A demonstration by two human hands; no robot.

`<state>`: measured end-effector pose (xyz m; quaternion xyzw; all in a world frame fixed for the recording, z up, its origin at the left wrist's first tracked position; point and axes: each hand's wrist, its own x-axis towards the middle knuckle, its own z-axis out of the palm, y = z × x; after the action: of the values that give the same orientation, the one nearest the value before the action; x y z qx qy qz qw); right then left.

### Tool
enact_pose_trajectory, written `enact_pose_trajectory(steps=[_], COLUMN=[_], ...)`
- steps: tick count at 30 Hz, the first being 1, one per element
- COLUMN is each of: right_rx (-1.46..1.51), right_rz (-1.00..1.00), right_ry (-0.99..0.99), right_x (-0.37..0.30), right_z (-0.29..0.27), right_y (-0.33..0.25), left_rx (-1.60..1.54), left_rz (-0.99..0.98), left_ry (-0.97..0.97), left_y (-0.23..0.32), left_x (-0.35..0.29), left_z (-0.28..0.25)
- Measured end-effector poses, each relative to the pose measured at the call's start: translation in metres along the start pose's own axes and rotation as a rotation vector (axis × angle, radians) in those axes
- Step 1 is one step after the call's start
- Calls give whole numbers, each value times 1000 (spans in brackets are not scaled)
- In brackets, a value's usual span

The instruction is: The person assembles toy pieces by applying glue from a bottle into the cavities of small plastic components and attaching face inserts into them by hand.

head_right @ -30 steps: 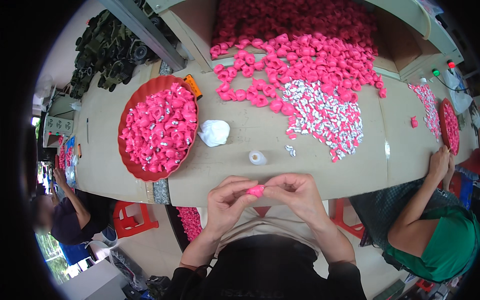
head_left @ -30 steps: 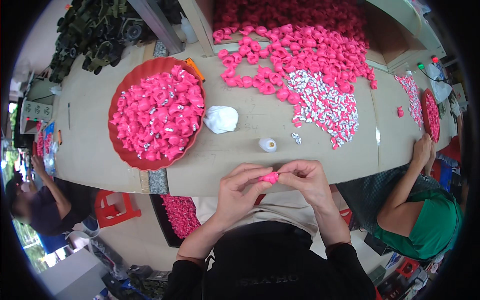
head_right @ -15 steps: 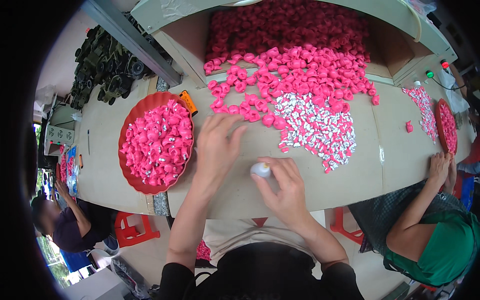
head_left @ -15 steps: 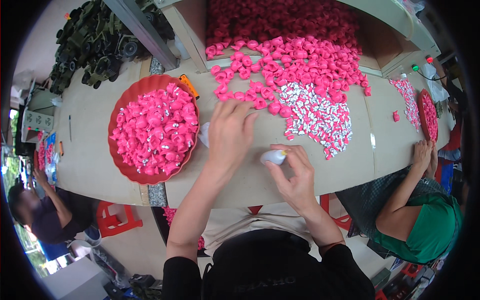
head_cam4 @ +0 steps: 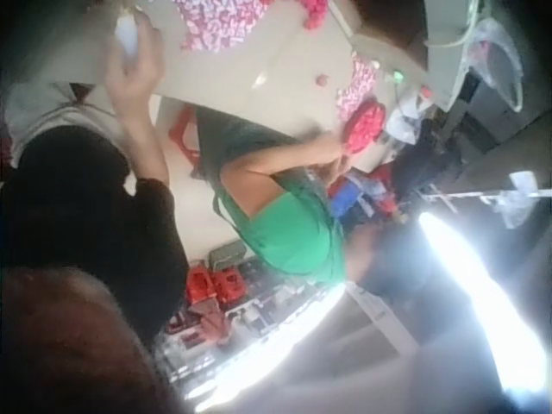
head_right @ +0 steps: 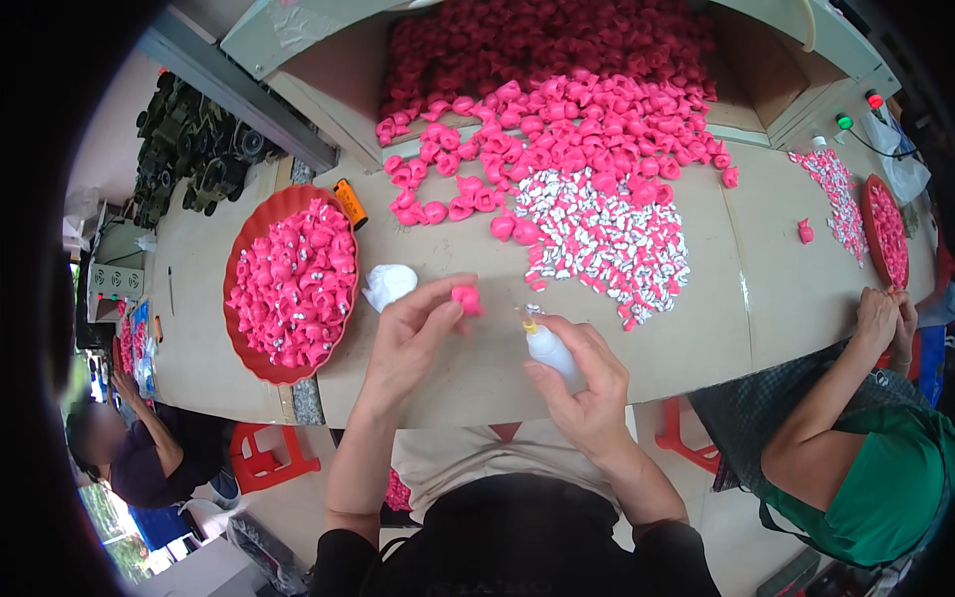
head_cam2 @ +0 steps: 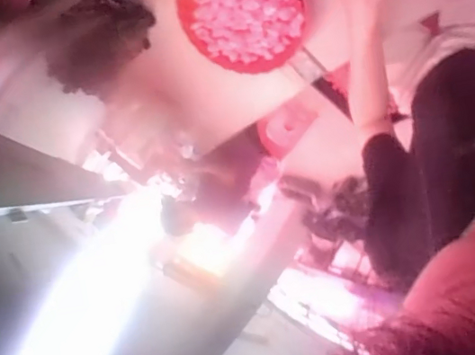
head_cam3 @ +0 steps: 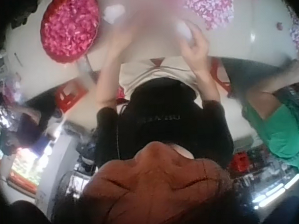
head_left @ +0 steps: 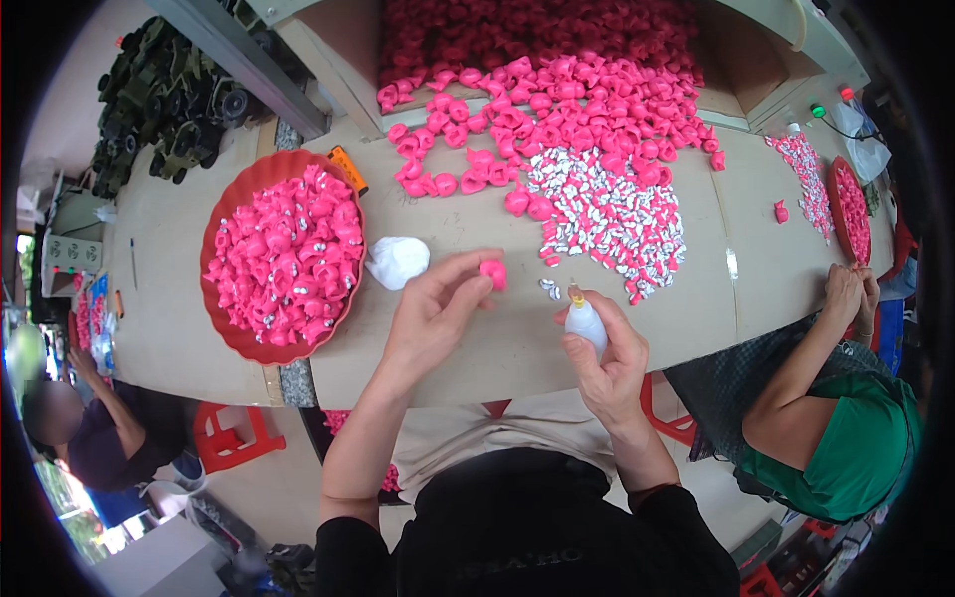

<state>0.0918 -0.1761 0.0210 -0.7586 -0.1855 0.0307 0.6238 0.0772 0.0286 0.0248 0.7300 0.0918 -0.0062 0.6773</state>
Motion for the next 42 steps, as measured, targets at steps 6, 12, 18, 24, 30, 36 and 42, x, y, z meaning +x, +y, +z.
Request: enact_pose_trajectory(steps=[6,12,18,24,30,36,42], right_rx=[41,-96,-88,-90,-75,-74,-94], right_rz=[135,-34,6,12,12,26,6], right_ry=[-35,-138,-153,-161,-158,-157,-193], right_x=[-9,-11,-15,-17,-16,-16,-16], right_z=[11,7,10,11,12,13,10], right_y=[-13,-26,-29,-28,-25,-27,-28], left_rx=[-752,-507,-449,-390,-379,-383,-249], left_rz=[-218,-119,-27,40,67,51,101], left_ry=[-74,75,164,175,168,159,176], left_y=[-18,-33,-36,-41,-42,-41,-39], left_x=[-49,-66,-67,-67,-66,-67,-66], left_z=[4,5,9,11,12,12,12])
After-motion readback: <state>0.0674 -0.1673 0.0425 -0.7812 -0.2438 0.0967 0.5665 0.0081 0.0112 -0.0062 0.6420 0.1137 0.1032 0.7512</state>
